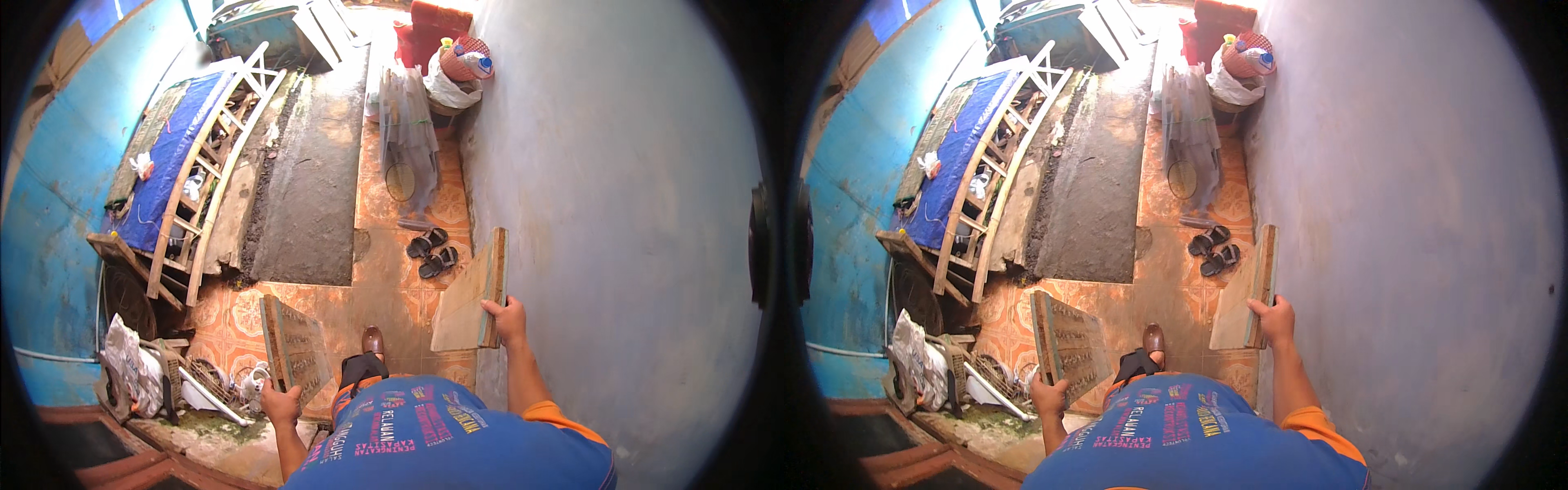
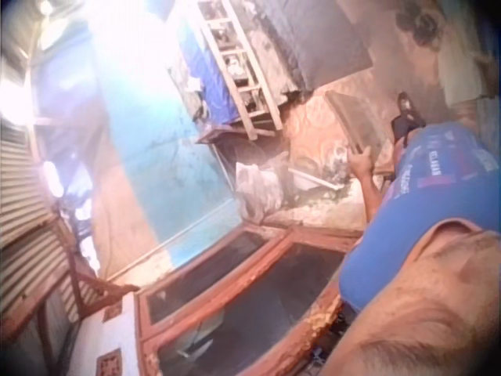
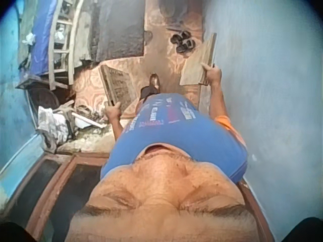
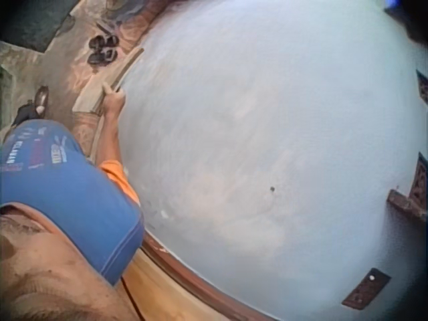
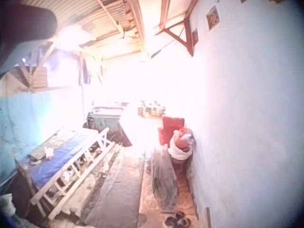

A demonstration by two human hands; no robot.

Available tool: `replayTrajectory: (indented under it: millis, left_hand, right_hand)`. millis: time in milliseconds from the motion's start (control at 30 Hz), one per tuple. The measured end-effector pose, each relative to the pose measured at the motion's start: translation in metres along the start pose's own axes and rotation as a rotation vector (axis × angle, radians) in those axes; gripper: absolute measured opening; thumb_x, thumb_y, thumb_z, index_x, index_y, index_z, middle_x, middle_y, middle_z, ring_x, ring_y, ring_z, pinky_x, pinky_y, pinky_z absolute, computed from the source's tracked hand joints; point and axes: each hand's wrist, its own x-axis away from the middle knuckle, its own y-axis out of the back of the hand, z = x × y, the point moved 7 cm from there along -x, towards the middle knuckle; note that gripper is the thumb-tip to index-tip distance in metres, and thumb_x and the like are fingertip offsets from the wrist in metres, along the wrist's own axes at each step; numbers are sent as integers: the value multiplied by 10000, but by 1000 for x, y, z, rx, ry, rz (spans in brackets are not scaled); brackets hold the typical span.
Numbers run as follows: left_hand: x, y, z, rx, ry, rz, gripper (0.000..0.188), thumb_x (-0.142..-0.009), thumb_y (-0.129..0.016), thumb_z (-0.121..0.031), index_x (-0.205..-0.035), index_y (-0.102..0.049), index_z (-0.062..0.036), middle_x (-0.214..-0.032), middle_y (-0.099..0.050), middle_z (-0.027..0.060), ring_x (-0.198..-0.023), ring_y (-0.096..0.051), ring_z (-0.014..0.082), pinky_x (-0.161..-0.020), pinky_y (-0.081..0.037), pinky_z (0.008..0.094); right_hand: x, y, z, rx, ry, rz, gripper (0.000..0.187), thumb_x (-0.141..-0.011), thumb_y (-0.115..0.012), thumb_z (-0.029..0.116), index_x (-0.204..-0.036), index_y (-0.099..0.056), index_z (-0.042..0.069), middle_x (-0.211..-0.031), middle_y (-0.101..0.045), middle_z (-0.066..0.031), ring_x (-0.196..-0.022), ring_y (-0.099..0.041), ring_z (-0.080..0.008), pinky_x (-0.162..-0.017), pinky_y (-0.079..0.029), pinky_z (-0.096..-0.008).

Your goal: The person picks up wooden planks and boards from the floor, carries them through a cluttered indoor area, and stacks them on a wooden rack outdoors. The person handles the materials by hand, moving them one at a time or in small groups.

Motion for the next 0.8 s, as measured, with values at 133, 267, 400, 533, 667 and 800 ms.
replayTrajectory:
  millis: [133,267,400,533,667,800]
  left_hand:
    - [-56,-11,-21,36,-12,34,386,-627,-738,-101,-976,-635,27,-863,-702,138,-742,-668,259,-733,-529,370]
    - [-91,-18,-75,94,-26,59,381,-645,-740,-81,-993,-624,23,-870,-701,123,-745,-665,237,-724,-528,358]
    - [-128,-34,-103,159,1,65,384,-662,-740,-55,-1018,-619,22,-893,-702,112,-757,-663,223,-721,-527,346]
    - [-162,-44,-143,151,-45,5,393,-664,-744,-47,-1031,-620,22,-901,-697,111,-765,-658,218,-725,-526,345]
    - [-191,-42,-191,172,8,-60,399,-654,-756,-71,-1022,-636,25,-881,-703,115,-757,-665,227,-725,-531,359]
    - [-218,-37,-225,207,18,-119,389,-652,-759,-63,-1011,-640,29,-881,-702,110,-751,-662,220,-715,-530,354]
  right_hand:
    - [-48,-21,43,-114,-27,-53,396,-753,-792,196,-1024,-678,-69,-917,-722,-151,-777,-682,-216,-724,-540,-342]
    - [-94,-26,62,-400,-66,-90,410,-797,-776,172,-1077,-639,-93,-982,-697,-154,-822,-674,-223,-732,-540,-337]
    - [-142,-50,95,-715,-116,-77,482,-863,-773,215,-1165,-579,-106,-1047,-678,-155,-880,-673,-234,-767,-563,-369]
    - [-213,-78,99,-950,-197,-21,397,-888,-762,243,-1128,-601,-30,-1034,-687,-127,-905,-683,-258,-800,-572,-377]
    - [-272,-117,113,-1052,-324,35,328,-905,-744,252,-1100,-616,21,-1017,-693,-111,-915,-690,-262,-805,-594,-414]
    - [-304,-151,147,-1120,-394,120,273,-915,-730,239,-1094,-630,58,-1004,-698,-95,-928,-688,-257,-810,-602,-436]
